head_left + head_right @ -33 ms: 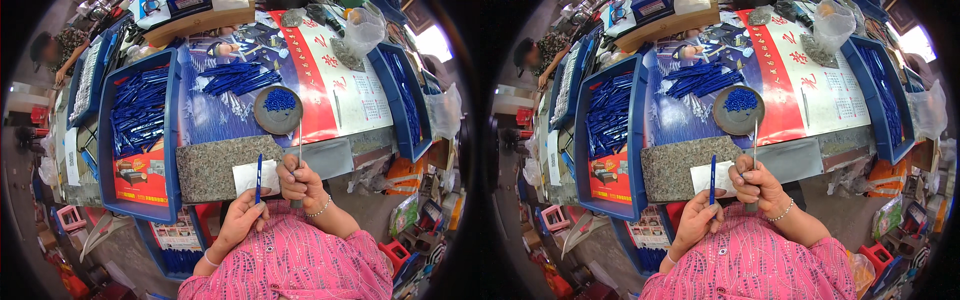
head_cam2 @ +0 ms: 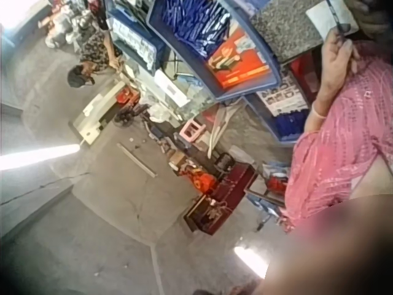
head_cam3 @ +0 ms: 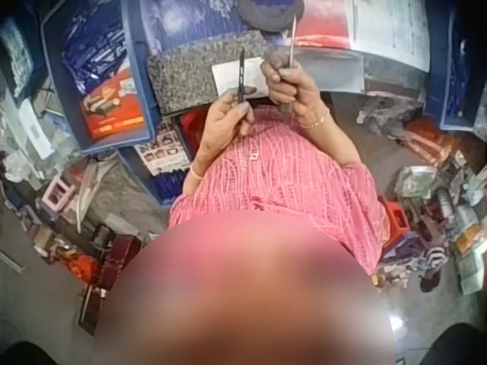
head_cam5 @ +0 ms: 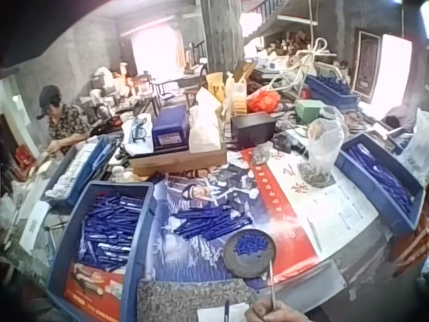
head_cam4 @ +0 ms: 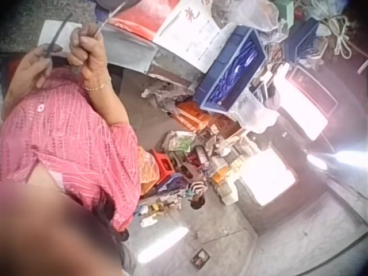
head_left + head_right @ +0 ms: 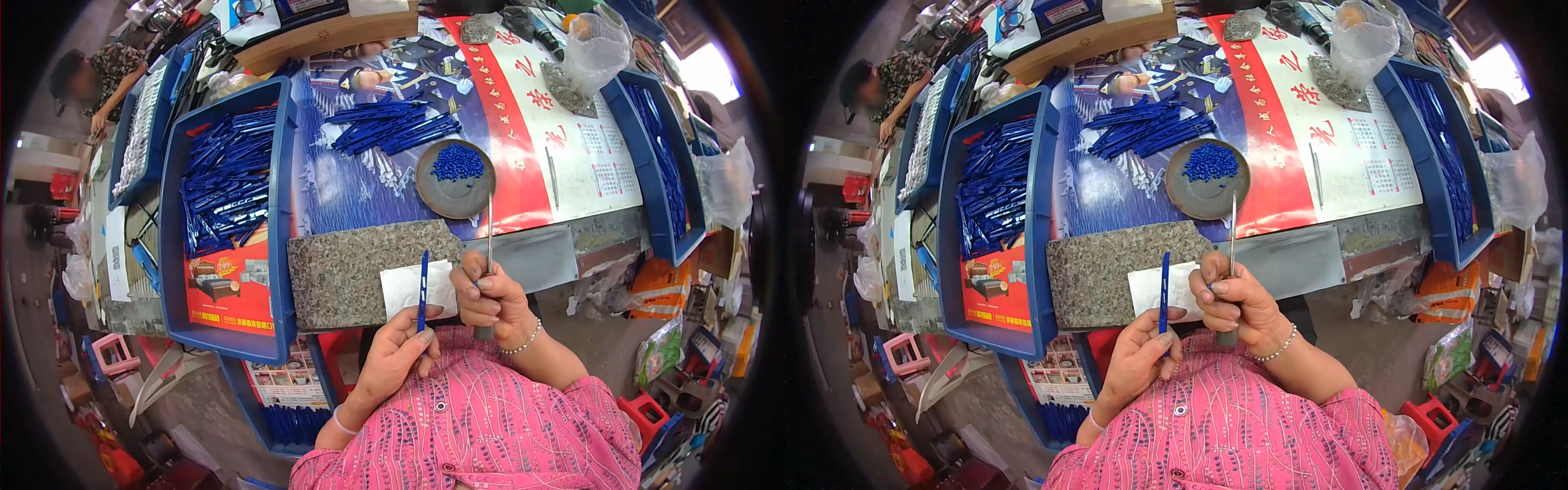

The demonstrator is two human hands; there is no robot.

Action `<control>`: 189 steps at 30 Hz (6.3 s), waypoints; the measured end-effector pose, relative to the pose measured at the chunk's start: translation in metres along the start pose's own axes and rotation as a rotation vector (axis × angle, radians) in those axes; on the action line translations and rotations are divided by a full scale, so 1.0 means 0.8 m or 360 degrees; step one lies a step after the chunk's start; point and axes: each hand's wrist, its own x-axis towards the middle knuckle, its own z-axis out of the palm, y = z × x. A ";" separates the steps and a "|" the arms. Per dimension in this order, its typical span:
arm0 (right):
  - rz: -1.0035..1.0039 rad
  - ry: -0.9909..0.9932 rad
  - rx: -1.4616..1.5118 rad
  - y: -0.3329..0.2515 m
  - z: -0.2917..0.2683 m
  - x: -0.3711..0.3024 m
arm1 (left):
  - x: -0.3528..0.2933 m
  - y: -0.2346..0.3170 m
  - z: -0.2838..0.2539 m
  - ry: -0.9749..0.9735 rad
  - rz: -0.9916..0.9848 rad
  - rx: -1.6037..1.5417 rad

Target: The recorder is manually assembling ballpoint pens by inserting internal components and ink cartridges into blue pen barrels.

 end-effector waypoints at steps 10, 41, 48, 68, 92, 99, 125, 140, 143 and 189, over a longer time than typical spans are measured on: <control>-0.0094 0.0340 -0.0619 0.004 0.014 -0.018 | -0.006 -0.001 -0.007 -0.0029 0.0069 -0.0064; 0.0174 0.0937 -0.2030 0.059 0.045 -0.012 | -0.013 -0.022 -0.024 0.0035 0.0182 -0.0154; 0.0085 0.0862 -0.2173 0.065 0.039 -0.012 | -0.010 -0.027 -0.023 0.0053 0.0233 -0.0131; -0.0284 0.0691 -0.2910 0.078 0.036 -0.013 | -0.010 -0.034 -0.018 0.0337 0.0582 0.0958; 0.0005 0.0817 -0.2713 0.077 0.049 -0.007 | -0.010 -0.039 -0.012 0.0586 0.1149 0.1618; -0.0059 0.0634 -0.2945 0.066 0.053 -0.010 | -0.013 -0.030 -0.008 0.0571 0.1092 0.1405; -0.0158 0.0521 -0.3226 0.078 0.060 -0.009 | -0.011 -0.047 -0.008 0.0573 0.1296 0.1692; -0.0124 0.0450 -0.3101 0.060 0.061 -0.015 | -0.013 -0.039 -0.006 0.0491 0.0971 0.1150; -0.0182 0.0464 -0.3123 0.059 0.063 -0.013 | -0.011 -0.041 -0.007 0.0488 0.0951 0.1177; -0.0482 0.0150 -0.3557 0.074 0.047 -0.019 | -0.015 -0.037 -0.016 0.0440 0.0737 0.0997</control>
